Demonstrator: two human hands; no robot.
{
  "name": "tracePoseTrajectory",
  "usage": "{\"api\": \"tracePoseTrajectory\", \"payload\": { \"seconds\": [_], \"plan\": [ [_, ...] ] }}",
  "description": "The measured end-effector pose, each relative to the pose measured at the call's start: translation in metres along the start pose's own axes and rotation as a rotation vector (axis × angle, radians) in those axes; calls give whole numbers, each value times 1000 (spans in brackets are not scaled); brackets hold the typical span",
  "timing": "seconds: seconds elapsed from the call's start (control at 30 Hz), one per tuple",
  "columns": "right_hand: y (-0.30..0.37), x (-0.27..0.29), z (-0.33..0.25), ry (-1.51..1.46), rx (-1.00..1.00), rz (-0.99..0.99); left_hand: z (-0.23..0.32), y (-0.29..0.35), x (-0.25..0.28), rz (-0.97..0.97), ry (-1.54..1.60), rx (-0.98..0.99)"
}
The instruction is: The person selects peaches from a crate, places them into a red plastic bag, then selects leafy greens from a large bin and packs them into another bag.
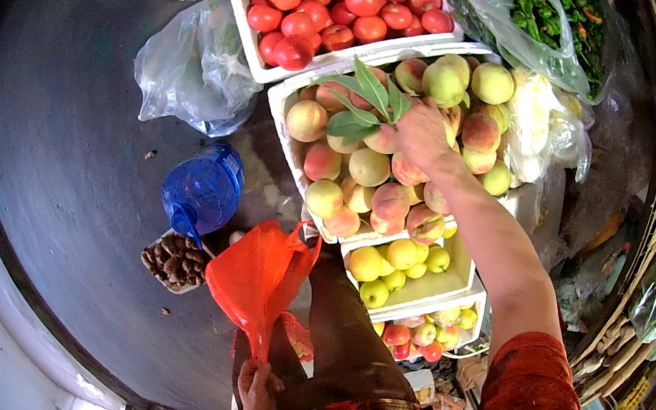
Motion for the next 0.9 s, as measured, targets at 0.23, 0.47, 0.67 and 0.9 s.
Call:
{"api": "tracePoseTrajectory", "payload": {
  "seconds": [0.23,0.47,0.67,0.9],
  "plan": [
    [1,3,-6,-41,17,37,1,-8,0,4,-36,27],
    [-8,33,-52,-350,147,344,-7,-20,20,-6,68,74],
    [-45,4,-56,-447,-157,287,0,-25,25,-57,33,50],
    [-36,-10,-39,-492,-164,288,6,-31,38,-79,56,-2]
  ]
}}
Point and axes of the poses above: each hand's wrist, its own y-axis away from the middle knuckle, its own x-axis out of the back of the hand, z = x × y, the point moved 5 cm from there along -y, towards the middle knuckle, and after that the axes turned 6 degrees about z, right-handed, at the moved point
